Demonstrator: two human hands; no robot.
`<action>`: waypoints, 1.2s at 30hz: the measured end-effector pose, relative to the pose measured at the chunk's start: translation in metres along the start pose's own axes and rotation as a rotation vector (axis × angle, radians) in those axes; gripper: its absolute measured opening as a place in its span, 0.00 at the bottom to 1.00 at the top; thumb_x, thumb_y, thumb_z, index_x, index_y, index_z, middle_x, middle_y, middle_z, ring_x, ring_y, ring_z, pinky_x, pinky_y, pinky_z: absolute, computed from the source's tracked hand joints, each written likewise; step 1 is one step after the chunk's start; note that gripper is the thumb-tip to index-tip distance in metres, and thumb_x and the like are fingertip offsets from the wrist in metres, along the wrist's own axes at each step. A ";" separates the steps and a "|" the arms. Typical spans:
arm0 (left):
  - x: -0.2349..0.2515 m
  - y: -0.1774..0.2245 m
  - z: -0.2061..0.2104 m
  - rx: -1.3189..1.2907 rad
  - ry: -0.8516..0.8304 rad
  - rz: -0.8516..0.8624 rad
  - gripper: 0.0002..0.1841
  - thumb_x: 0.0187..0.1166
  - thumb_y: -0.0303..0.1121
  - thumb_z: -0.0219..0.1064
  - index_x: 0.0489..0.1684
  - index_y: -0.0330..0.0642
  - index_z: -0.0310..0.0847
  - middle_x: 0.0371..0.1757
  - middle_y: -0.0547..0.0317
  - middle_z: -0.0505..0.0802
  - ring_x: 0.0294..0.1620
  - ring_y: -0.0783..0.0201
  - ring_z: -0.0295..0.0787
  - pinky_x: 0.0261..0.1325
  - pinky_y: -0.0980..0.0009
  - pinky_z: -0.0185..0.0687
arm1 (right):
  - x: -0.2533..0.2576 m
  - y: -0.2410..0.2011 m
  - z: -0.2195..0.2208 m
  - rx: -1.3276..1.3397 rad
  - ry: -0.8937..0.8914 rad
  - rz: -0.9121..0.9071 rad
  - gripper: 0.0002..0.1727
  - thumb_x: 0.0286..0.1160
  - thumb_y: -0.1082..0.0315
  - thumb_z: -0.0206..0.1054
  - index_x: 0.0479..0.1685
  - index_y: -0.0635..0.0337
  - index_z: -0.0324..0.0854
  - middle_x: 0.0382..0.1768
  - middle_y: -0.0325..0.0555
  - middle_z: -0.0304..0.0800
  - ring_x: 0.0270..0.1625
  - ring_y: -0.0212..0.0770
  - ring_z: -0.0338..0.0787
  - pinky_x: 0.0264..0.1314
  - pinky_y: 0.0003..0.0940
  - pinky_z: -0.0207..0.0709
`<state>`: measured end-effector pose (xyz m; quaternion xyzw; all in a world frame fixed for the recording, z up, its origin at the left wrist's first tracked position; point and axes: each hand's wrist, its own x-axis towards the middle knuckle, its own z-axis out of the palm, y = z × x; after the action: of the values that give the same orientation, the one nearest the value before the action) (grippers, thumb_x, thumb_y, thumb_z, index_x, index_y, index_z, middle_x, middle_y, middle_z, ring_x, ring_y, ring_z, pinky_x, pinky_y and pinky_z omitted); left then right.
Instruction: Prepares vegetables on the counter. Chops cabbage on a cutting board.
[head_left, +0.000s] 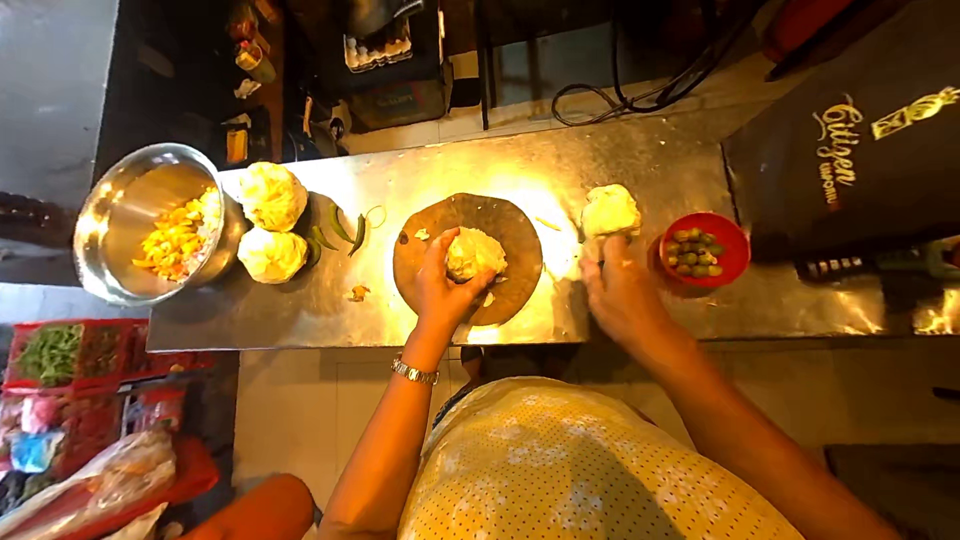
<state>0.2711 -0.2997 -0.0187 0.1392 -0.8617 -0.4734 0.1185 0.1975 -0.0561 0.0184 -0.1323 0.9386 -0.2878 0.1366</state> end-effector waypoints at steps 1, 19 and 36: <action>-0.001 0.001 0.003 0.001 -0.025 -0.034 0.45 0.60 0.36 0.88 0.82 0.42 0.67 0.76 0.45 0.81 0.72 0.53 0.83 0.72 0.50 0.82 | -0.011 -0.001 0.004 0.024 -0.094 -0.019 0.20 0.93 0.63 0.52 0.66 0.73 0.72 0.47 0.67 0.87 0.46 0.64 0.92 0.49 0.64 0.85; 0.015 0.022 0.016 0.276 -0.222 -0.164 0.49 0.61 0.42 0.87 0.85 0.38 0.63 0.68 0.38 0.87 0.65 0.47 0.89 0.68 0.44 0.83 | 0.001 -0.036 0.024 -0.152 -0.724 0.164 0.27 0.98 0.54 0.40 0.77 0.67 0.65 0.54 0.64 0.88 0.63 0.62 0.90 0.64 0.55 0.81; -0.026 0.001 0.036 0.077 0.055 -0.045 0.48 0.63 0.43 0.84 0.84 0.34 0.62 0.68 0.39 0.85 0.64 0.60 0.88 0.68 0.63 0.84 | -0.013 -0.015 0.009 -0.034 -0.761 0.160 0.26 0.97 0.51 0.41 0.74 0.65 0.66 0.49 0.62 0.87 0.57 0.61 0.91 0.59 0.55 0.82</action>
<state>0.2829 -0.2624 -0.0386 0.1761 -0.8722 -0.4386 0.1261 0.2153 -0.0681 0.0218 -0.1579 0.8330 -0.1909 0.4947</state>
